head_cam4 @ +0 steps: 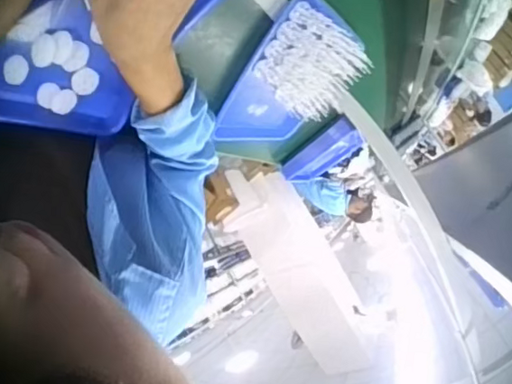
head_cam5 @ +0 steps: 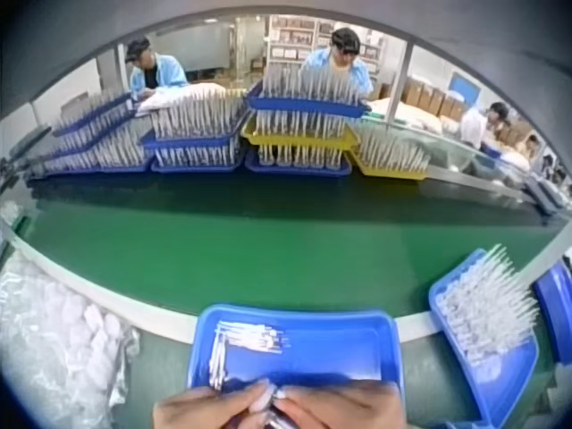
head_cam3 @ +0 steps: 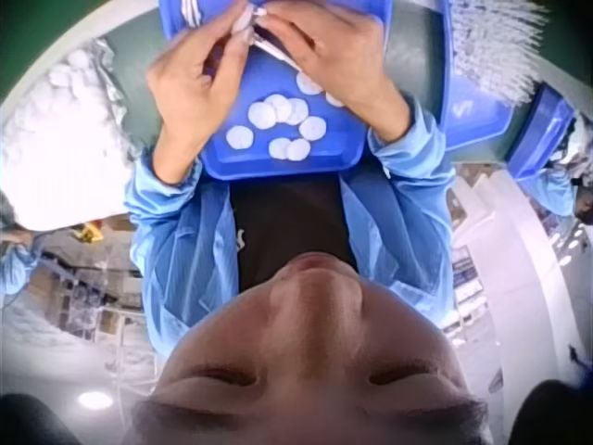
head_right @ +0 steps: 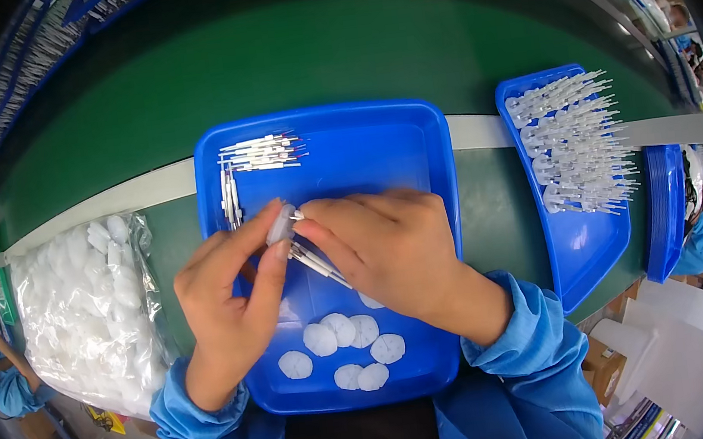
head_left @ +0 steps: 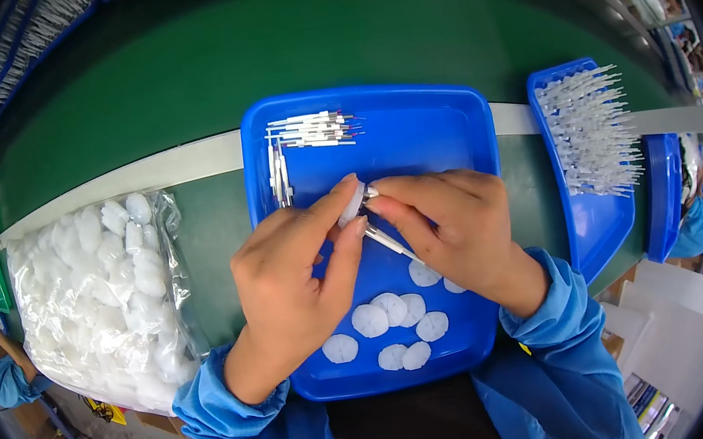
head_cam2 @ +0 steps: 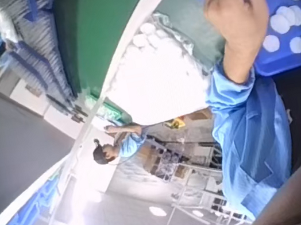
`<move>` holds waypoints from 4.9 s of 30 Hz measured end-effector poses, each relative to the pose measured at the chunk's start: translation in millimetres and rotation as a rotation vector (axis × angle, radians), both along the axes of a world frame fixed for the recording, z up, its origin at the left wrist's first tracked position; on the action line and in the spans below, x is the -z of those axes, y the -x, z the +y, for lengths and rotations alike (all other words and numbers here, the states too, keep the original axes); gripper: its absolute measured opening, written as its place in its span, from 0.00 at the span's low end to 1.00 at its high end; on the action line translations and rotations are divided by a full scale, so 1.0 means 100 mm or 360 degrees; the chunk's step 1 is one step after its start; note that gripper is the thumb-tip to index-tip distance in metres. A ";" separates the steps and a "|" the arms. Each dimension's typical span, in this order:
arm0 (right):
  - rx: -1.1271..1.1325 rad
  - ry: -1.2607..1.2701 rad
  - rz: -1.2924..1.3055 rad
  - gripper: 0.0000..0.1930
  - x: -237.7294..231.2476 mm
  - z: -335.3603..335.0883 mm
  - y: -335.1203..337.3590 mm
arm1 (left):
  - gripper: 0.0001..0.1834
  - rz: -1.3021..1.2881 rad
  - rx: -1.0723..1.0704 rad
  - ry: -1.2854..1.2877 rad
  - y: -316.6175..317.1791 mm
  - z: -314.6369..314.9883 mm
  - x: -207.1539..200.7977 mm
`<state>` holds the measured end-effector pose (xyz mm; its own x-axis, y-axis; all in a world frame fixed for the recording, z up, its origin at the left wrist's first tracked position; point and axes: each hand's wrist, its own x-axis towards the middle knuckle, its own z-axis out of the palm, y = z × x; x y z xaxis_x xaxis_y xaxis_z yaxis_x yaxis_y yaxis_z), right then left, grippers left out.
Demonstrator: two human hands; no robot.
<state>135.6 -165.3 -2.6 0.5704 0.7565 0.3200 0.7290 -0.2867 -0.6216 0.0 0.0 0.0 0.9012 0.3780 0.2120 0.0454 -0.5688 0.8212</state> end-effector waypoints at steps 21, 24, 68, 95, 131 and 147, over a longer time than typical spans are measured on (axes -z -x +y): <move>-0.0349 -0.0457 0.1028 0.19 0.02 0.03 -0.09 | 0.27 -0.0474 0.0063 -0.0415 -0.13 0.05 0.05; -0.0384 -0.0543 0.1276 0.19 0.03 0.00 -0.09 | 0.28 -0.0519 0.0052 -0.0425 -0.15 0.05 0.03; -0.0286 -0.0348 0.0507 0.14 -0.17 0.15 -0.11 | 0.22 -0.0369 -0.0036 0.0831 -0.01 0.21 0.13; -0.0128 -0.0275 0.0445 0.10 -0.06 0.11 -0.06 | 0.22 -0.0390 -0.0114 0.0366 -0.05 0.18 0.08; -0.0053 -0.0174 -0.0414 0.08 -0.02 0.13 -0.06 | 0.20 -0.0263 -0.0045 -0.0248 -0.04 0.11 -0.01; -0.0164 -0.0221 -0.0542 0.13 -0.01 0.09 -0.07 | 0.21 -0.0180 -0.0050 0.0245 -0.04 0.11 0.01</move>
<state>142.7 -156.1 -1.3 0.3365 0.7404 0.5819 0.9212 -0.1308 -0.3663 4.0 11.2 -0.6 0.8621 0.4414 0.2489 -0.0365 -0.4358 0.8993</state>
